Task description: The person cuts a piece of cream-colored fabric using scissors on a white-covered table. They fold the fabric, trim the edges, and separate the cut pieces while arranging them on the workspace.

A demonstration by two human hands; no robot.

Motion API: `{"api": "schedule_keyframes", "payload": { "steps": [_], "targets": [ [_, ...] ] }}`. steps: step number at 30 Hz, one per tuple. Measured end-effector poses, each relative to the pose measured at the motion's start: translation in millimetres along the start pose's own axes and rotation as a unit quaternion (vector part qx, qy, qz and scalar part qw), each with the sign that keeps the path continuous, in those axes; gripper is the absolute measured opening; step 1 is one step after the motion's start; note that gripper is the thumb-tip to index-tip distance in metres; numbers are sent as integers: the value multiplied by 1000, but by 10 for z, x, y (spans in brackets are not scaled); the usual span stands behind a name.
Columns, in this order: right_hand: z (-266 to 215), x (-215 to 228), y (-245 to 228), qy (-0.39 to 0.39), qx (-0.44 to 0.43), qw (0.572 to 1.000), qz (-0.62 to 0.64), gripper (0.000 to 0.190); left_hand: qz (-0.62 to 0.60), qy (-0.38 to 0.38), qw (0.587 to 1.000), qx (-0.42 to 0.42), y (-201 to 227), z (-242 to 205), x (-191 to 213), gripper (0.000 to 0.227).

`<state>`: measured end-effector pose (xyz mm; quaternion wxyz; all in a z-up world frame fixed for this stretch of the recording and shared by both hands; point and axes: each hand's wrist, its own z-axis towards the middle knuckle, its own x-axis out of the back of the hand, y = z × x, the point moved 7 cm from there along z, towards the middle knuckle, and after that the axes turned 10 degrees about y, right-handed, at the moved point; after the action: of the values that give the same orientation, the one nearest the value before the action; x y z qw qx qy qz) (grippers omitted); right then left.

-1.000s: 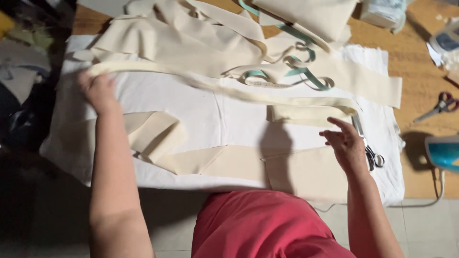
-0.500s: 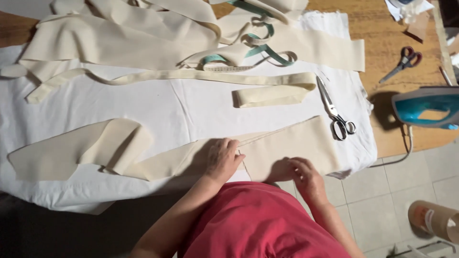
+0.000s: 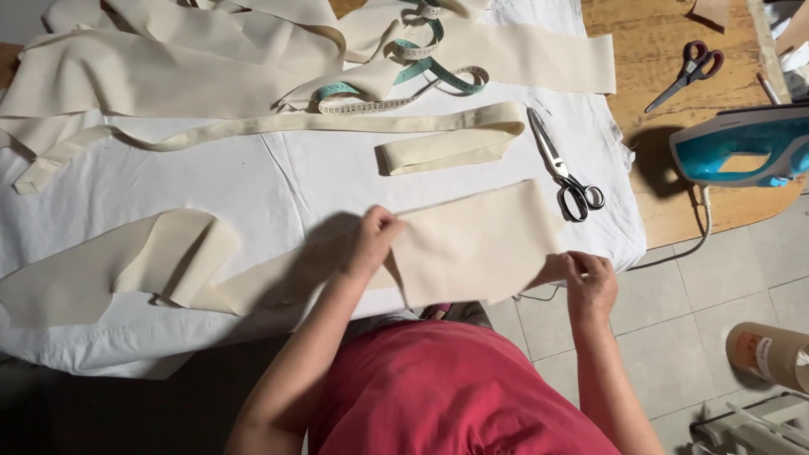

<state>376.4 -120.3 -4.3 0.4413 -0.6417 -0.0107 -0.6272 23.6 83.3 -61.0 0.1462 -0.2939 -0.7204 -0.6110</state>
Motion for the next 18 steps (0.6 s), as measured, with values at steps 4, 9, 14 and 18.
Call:
{"api": "schedule_keyframes", "payload": {
  "steps": [4,9,14,18],
  "targets": [
    [-71,-88,-227,-56,-17,997,-40,16,-194,82,968,139,-7,107,306,35],
    [-170,-63,-324,-67,-4,996,-56,21,-177,66,960,208,181,-249,463,63],
    [-212,-46,-384,-68,4,992,-106,18,-215,151,959,110,149,-669,456,52],
    [-207,-94,-413,-73,9,992,-107,20,-237,160,957,51,148,-837,415,53]
  ]
}}
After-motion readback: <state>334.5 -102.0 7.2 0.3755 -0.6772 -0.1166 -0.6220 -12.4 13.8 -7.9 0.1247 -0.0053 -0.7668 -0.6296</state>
